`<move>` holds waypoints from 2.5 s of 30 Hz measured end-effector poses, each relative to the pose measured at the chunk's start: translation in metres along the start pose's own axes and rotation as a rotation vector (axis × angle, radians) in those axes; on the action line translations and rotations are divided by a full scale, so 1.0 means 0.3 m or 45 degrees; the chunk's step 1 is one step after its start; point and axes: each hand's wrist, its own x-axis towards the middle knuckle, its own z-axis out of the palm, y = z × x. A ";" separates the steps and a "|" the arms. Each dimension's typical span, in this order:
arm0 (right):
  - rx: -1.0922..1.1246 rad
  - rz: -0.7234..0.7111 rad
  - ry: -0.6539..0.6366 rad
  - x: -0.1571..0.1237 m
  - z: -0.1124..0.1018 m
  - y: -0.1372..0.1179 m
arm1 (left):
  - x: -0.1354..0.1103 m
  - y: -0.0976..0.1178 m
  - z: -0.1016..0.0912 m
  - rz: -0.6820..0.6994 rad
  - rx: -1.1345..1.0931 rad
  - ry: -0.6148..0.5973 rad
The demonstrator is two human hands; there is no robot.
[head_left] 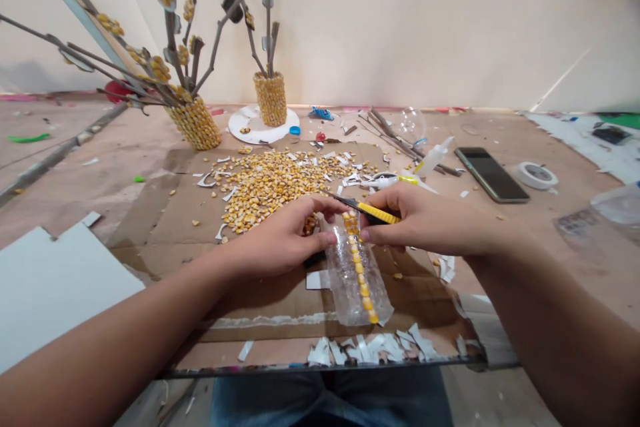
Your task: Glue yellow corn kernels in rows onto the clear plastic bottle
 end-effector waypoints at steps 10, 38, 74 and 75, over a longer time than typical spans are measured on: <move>-0.049 -0.091 0.167 0.001 0.008 -0.014 | 0.003 -0.033 0.004 0.003 -0.073 -0.002; -0.097 -0.089 0.250 0.004 0.022 -0.017 | 0.011 -0.029 0.005 -0.100 -0.197 -0.052; 0.093 0.105 0.472 0.052 -0.037 0.053 | 0.062 -0.037 -0.243 0.032 1.430 0.515; 0.081 0.100 0.478 0.053 -0.037 0.054 | 0.062 -0.038 -0.251 0.025 1.438 0.513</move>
